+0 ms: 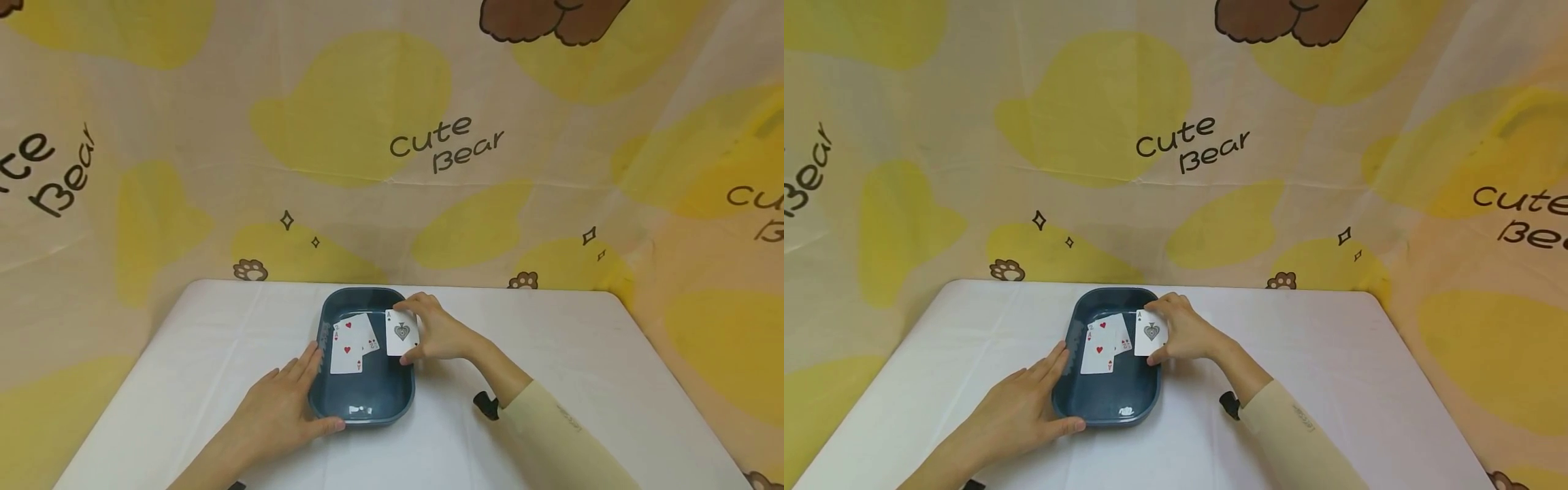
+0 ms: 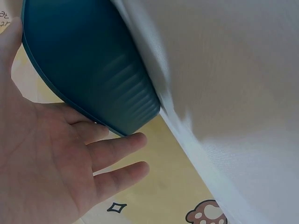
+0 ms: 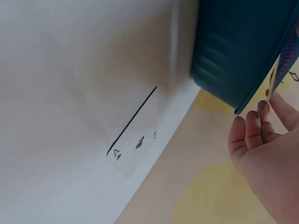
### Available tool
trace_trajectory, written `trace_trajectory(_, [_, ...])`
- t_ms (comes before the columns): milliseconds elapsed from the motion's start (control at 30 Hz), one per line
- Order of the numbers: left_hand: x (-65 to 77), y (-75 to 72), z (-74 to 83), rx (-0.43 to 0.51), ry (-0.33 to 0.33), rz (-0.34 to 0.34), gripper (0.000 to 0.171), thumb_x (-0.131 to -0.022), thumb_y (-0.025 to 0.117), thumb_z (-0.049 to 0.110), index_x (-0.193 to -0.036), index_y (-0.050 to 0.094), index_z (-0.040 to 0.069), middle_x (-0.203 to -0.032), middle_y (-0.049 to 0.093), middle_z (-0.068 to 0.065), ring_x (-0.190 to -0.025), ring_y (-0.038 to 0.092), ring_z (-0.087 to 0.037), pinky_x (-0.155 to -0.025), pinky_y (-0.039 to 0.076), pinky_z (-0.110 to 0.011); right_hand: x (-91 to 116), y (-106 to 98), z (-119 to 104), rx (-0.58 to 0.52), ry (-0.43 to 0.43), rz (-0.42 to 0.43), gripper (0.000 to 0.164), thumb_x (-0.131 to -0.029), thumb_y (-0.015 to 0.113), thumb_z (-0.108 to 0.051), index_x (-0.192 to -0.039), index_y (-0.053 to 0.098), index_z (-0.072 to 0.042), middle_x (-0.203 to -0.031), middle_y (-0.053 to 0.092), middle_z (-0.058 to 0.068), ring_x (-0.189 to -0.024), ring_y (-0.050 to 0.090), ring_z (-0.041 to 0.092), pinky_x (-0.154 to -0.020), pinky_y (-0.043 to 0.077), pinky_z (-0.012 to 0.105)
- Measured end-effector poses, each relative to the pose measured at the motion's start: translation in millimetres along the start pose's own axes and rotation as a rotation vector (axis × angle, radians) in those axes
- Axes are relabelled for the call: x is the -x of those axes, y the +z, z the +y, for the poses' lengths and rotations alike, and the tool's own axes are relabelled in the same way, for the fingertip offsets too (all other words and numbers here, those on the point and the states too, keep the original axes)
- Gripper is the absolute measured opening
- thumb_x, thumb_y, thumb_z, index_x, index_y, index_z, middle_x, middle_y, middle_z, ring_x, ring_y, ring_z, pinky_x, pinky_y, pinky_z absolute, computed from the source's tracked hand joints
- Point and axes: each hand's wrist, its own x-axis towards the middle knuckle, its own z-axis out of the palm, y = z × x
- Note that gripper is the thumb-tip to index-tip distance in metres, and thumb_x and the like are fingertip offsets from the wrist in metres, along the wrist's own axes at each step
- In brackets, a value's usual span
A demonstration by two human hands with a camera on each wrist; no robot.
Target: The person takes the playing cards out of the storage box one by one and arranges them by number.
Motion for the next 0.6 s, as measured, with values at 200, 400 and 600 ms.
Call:
trace_trajectory(200, [0.7,1.0,-1.3,-0.004,0.013,0.012,0.124,-0.076,0.070,0.084,-0.160,0.037,-0.001,-0.167,0.035,-0.018,-0.137,0.054,-0.046,-0.108,0.043,-0.065,8,-7,9,-0.008,0.023,0.009,0.089,-0.065,0.097,-0.023,-0.144,0.060,-0.009,-0.139,0.053,0.008,-0.131,0.042,0.029,-0.105,0.044,0.051])
trace_trajectory(400, [1.3,0.6,-1.6,-0.005,0.021,0.023,0.123,-0.077,0.071,0.082,-0.160,0.037,-0.002,-0.167,0.035,-0.017,-0.137,0.054,-0.045,-0.108,0.044,-0.065,15,-15,18,0.006,0.051,0.018,0.090,-0.065,0.096,-0.024,-0.145,0.058,-0.009,-0.140,0.053,0.008,-0.130,0.044,0.029,-0.104,0.044,0.051])
trace_trajectory(600, [1.8,1.3,-2.0,-0.002,0.029,0.029,0.122,-0.078,0.071,0.082,-0.160,0.037,-0.002,-0.167,0.034,-0.018,-0.137,0.054,-0.046,-0.109,0.043,-0.065,21,-24,32,0.012,0.067,0.029,0.092,-0.063,0.097,-0.020,-0.145,0.057,-0.007,-0.141,0.053,0.011,-0.131,0.044,0.031,-0.105,0.043,0.054])
